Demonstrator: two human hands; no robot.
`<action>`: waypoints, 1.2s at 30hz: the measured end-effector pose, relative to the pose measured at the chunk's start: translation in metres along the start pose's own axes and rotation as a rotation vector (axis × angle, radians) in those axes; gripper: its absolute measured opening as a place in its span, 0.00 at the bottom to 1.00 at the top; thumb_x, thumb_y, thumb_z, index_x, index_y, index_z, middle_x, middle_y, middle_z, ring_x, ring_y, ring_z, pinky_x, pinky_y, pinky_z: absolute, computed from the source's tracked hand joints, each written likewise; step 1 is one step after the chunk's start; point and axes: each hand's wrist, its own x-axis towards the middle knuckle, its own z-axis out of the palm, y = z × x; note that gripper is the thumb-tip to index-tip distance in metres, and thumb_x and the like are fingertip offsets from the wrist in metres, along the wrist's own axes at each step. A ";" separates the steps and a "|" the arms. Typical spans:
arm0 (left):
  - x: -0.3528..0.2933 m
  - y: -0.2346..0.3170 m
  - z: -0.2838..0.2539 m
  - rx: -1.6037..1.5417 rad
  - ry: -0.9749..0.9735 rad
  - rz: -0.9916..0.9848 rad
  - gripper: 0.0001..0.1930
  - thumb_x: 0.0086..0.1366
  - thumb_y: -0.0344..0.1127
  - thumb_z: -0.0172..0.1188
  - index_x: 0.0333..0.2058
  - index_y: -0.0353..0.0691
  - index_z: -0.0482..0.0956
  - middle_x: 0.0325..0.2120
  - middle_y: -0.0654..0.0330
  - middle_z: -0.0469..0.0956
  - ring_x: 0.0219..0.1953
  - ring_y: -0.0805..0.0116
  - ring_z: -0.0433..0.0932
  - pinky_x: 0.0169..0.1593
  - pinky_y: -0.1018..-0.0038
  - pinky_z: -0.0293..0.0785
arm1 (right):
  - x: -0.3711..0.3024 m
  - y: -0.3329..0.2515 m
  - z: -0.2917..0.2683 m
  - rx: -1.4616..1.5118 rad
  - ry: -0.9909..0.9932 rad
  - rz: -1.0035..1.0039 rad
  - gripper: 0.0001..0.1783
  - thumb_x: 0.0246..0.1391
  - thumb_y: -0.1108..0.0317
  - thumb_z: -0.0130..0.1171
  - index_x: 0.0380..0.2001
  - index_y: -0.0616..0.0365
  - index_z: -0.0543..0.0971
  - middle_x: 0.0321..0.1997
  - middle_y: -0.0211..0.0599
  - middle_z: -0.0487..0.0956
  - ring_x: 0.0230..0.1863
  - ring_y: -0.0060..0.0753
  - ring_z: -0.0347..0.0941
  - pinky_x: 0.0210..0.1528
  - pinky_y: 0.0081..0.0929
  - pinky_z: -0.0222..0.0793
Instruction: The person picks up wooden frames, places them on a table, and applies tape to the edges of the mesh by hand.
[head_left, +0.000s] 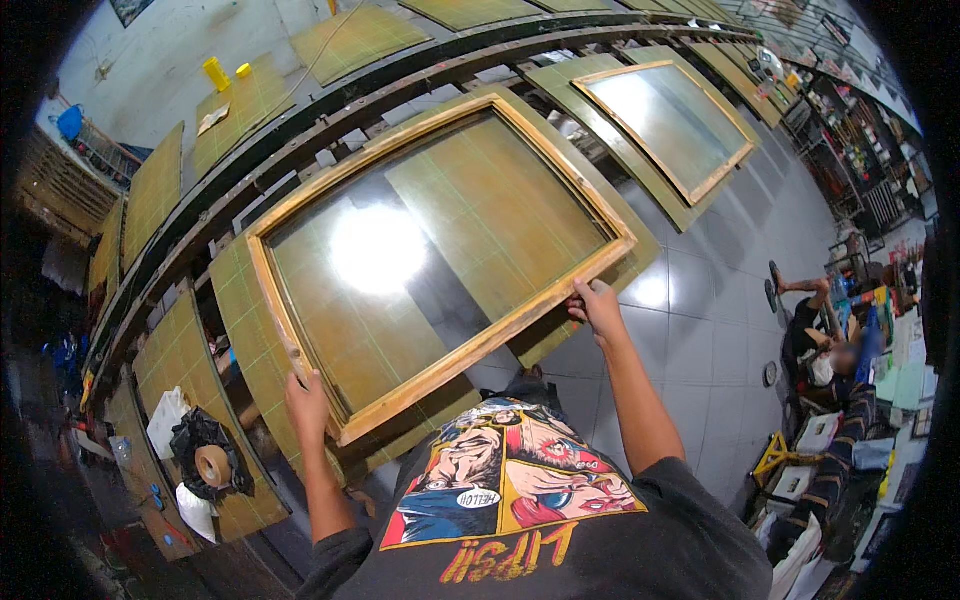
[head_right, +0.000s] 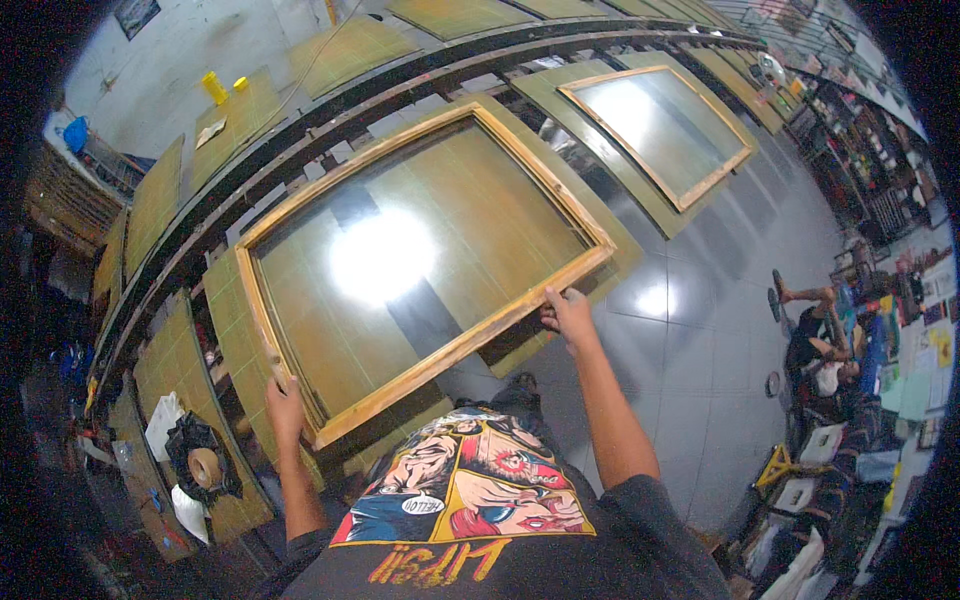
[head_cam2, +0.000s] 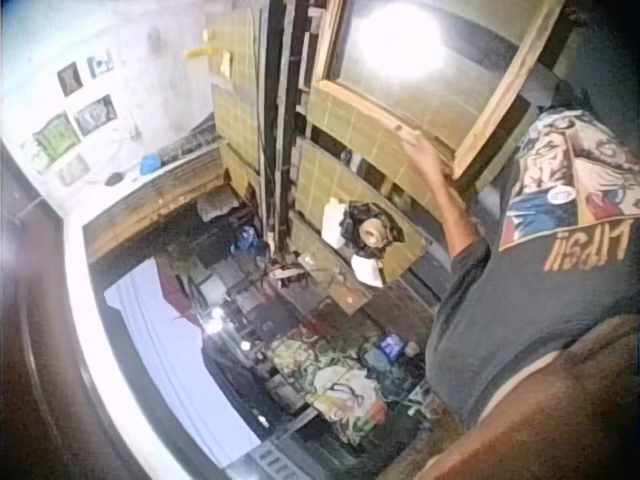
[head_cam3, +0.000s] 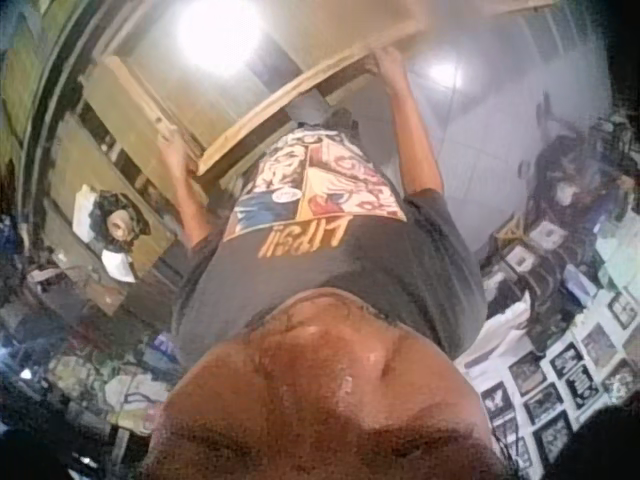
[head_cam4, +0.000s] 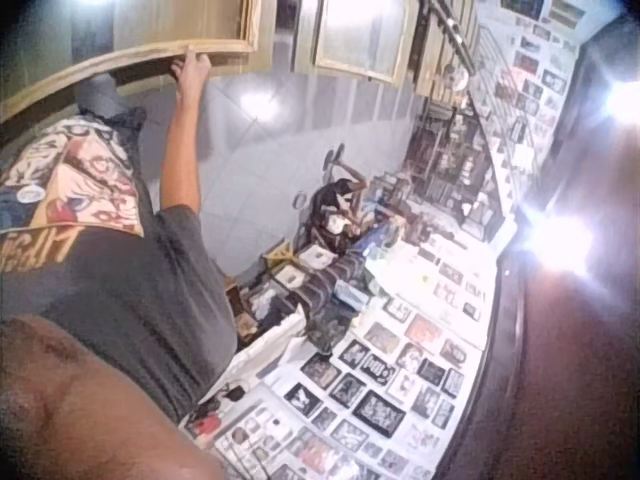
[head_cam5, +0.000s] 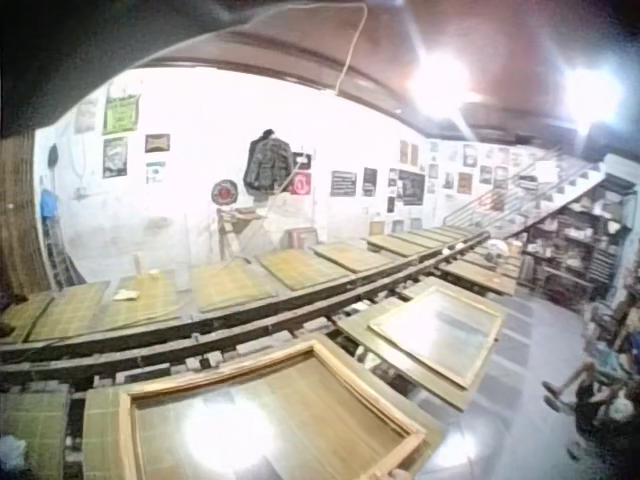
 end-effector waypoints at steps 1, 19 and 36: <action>-0.003 0.015 -0.009 0.053 -0.017 -0.017 0.16 0.63 0.40 0.55 0.37 0.29 0.71 0.31 0.44 0.74 0.36 0.43 0.74 0.42 0.56 0.68 | 0.001 0.002 0.000 -0.037 0.004 0.004 0.17 0.59 0.56 0.56 0.31 0.61 0.72 0.28 0.34 0.75 0.26 0.23 0.73 0.26 0.18 0.72; 0.000 0.019 -0.006 0.125 0.066 -0.157 0.21 0.53 0.40 0.64 0.40 0.29 0.74 0.35 0.40 0.77 0.39 0.42 0.76 0.44 0.58 0.70 | 0.004 0.004 -0.006 -0.101 -0.145 0.072 0.19 0.60 0.53 0.53 0.31 0.62 0.71 0.24 0.35 0.75 0.22 0.23 0.72 0.23 0.22 0.71; -0.035 0.227 0.046 -0.010 -0.016 0.590 0.24 0.53 0.33 0.66 0.49 0.35 0.72 0.51 0.46 0.68 0.54 0.49 0.68 0.57 0.61 0.63 | -0.095 0.114 -0.132 -0.307 0.247 -0.016 0.24 0.55 0.63 0.60 0.52 0.60 0.70 0.47 0.42 0.74 0.49 0.36 0.73 0.50 0.31 0.69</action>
